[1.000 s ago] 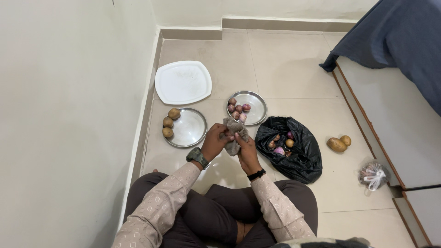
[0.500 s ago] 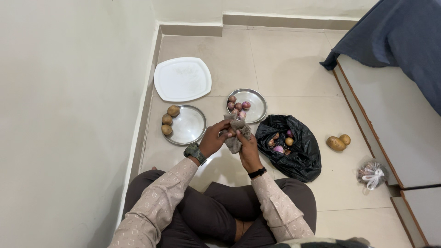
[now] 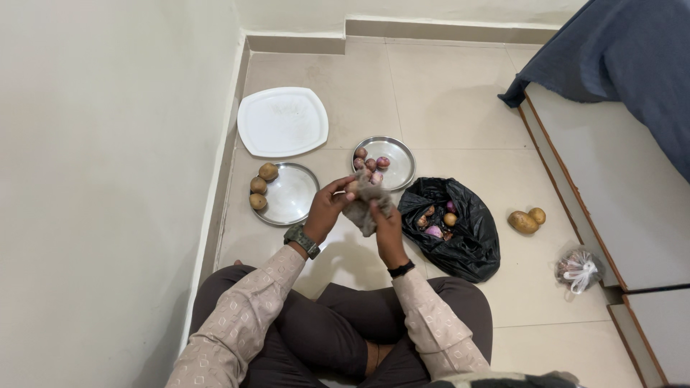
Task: The person sits on the floor and wipes potatoes and onions with a cloth. They pick up each item from a black bag, rub it with the cloth, and place it into a metal tray.
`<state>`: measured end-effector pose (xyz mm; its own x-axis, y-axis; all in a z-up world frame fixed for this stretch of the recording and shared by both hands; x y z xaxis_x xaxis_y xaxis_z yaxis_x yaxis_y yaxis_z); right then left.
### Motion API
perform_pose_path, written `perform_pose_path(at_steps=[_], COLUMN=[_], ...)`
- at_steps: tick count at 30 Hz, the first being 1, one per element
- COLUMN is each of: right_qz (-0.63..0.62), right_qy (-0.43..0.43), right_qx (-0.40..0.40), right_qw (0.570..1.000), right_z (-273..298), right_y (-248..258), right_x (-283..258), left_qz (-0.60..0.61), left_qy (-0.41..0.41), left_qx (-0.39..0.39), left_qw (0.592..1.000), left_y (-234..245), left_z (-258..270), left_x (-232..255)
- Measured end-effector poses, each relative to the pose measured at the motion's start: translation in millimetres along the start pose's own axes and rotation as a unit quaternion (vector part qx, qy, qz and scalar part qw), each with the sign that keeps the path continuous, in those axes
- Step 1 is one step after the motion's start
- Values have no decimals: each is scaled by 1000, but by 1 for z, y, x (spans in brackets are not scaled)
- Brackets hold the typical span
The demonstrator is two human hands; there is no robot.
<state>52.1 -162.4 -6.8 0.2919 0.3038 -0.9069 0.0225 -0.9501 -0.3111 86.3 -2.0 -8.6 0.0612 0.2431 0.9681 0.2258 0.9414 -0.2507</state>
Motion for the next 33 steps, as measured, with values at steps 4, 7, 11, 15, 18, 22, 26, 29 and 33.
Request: perform_pose_path(at_steps=[4, 7, 11, 15, 18, 22, 26, 29, 33], right_qz=[272, 160, -47, -221, -225, -257, -316, -368, -376], right_qy=[215, 52, -114, -247, -226, -184, -90, -34, 9], right_qx=[-115, -13, 62, 67, 96, 187, 231, 283, 326], right_qw=[931, 986, 990, 941, 943, 930, 916, 885, 868], right_z=[20, 14, 5, 0, -6, -18, -34, -37, -35], right_y=[-32, -14, 19, 38, 49, 89, 145, 190, 236], right_x=[-38, -11, 35, 57, 62, 52, 16, -3, -22], left_qz=[54, -60, -315, -412, -295, -212, -140, -116, -165], left_qy=[50, -9, -202, -263, -177, -88, -9, 11, 45], left_qx=[-1, 1, 2, -35, -18, 61, 96, 94, 75], left_qw=[997, 998, 927, 872, 939, 971, 985, 989, 982], left_y=[10, 5, -21, -39, -28, 11, 46, 51, 45], left_z=[-9, -3, 20, 29, 18, -5, -25, -34, -39], left_x=[-26, -18, 28, 49, 35, 0, -43, -61, -77])
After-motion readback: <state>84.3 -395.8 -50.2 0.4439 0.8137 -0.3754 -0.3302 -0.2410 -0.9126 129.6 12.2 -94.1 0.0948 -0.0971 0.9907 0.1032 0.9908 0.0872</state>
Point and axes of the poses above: each hand's wrist, its own z-axis away from the middle knuckle, its own y-axis out of the back of the hand, x = y × z, the point moved 7 cm from there along -z, towards the middle knuckle, and after that the axes turned 8 degrees about y, right-handed, at the moved point
